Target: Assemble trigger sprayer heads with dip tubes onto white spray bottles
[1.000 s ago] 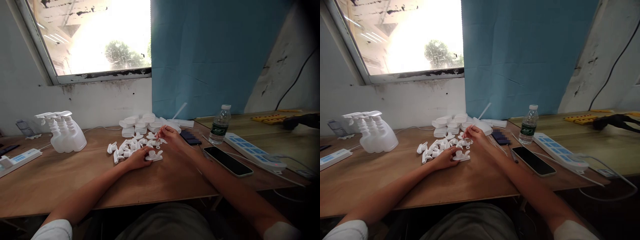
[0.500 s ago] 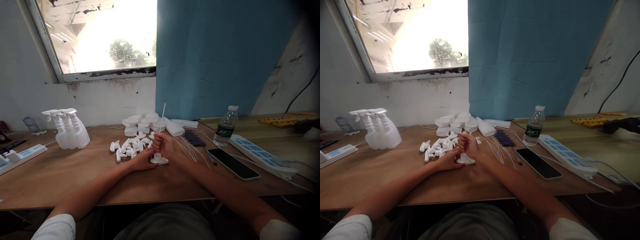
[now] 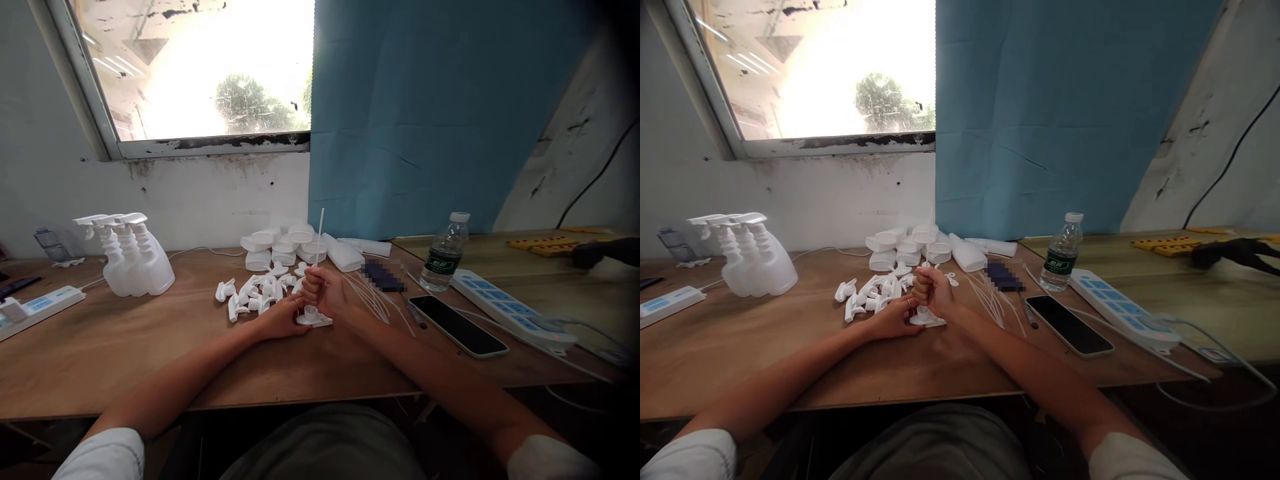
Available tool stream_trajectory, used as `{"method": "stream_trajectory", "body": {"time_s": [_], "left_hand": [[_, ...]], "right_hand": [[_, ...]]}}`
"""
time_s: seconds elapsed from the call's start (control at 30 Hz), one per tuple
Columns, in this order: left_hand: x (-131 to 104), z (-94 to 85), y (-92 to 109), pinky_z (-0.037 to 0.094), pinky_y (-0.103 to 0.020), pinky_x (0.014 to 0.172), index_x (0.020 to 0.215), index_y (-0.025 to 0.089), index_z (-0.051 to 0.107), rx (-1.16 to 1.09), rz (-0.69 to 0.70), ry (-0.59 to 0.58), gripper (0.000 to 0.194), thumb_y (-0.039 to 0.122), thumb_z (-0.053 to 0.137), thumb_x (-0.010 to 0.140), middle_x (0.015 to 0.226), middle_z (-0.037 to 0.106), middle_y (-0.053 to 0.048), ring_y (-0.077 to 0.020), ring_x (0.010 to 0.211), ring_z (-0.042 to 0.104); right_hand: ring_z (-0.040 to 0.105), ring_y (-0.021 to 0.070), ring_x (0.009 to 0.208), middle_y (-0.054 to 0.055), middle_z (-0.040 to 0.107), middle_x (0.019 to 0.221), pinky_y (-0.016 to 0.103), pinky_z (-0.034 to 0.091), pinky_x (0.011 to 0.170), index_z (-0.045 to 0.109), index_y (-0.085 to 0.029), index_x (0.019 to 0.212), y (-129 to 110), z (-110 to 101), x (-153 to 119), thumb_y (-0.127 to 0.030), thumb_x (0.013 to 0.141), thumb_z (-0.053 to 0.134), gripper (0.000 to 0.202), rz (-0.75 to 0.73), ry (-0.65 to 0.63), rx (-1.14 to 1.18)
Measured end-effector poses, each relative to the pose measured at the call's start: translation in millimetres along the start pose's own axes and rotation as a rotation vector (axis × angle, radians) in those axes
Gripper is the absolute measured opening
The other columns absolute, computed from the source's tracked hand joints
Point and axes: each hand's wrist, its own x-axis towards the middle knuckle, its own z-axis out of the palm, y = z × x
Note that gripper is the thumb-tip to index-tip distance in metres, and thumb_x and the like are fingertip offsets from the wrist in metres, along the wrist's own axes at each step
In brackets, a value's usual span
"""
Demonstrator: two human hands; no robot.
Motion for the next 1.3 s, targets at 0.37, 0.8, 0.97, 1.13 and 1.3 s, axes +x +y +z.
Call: {"method": "stream_trajectory", "body": {"time_s": [0.37, 0.8, 0.97, 1.13, 1.3], "left_hand": [[1, 3.4, -3, 0.044, -0.027, 0.065, 0.085, 0.015, 0.059, -0.035, 0.006, 0.021, 0.022, 0.032, 0.068, 0.073, 0.094, 0.057, -0.005, -0.013, 0.071, 0.049], [-2, 9.1, -2, 0.043, -0.028, 0.061, 0.085, 0.014, 0.06, -0.065, -0.103, 0.074, 0.022, 0.027, 0.071, 0.07, 0.083, 0.057, -0.003, -0.0133, 0.067, 0.05], [1, 1.4, 2, 0.044, -0.025, 0.059, 0.105, 0.015, 0.06, -0.218, -0.201, 0.146, 0.042, 0.033, 0.074, 0.07, 0.077, 0.057, 0.001, -0.0112, 0.063, 0.05], [20, -12.5, 2, 0.048, -0.025, 0.066, 0.105, 0.017, 0.058, -0.315, -0.205, 0.363, 0.043, 0.047, 0.069, 0.077, 0.086, 0.062, -0.003, -0.0136, 0.075, 0.058], [56, -31.9, -12, 0.05, -0.026, 0.071, 0.107, 0.018, 0.058, -0.125, -0.087, 0.339, 0.047, 0.051, 0.07, 0.076, 0.091, 0.064, -0.004, -0.0163, 0.081, 0.061]], "right_hand": [[0.008, 0.0047, 0.037, -0.01, 0.017, 0.044, 0.02, 0.005, 0.035, 0.025, -0.023, 0.055, 10, -1, 2, -0.041, 0.075, 0.061, 0.045, -0.008, 0.029, -0.047], [0.018, 0.0045, 0.036, -0.01, 0.026, 0.044, 0.02, 0.013, 0.033, 0.033, -0.022, 0.056, 20, 0, 4, -0.044, 0.079, 0.059, 0.042, -0.043, 0.037, -0.223], [0.053, 0.0106, 0.064, 0.0, 0.058, 0.082, 0.019, 0.038, 0.046, 0.06, -0.021, 0.094, -11, -14, -5, -0.042, 0.076, 0.07, 0.03, -0.246, 0.028, -0.628], [0.061, 0.0165, 0.085, 0.004, 0.064, 0.098, 0.025, 0.049, 0.065, 0.062, -0.02, 0.106, -34, -40, -3, -0.037, 0.065, 0.081, 0.049, -0.15, 0.043, -0.864], [0.063, 0.0148, 0.072, 0.001, 0.065, 0.084, 0.028, 0.053, 0.066, 0.065, -0.017, 0.087, -36, -61, -2, -0.04, 0.06, 0.083, 0.04, -0.093, 0.241, -0.705]]}}
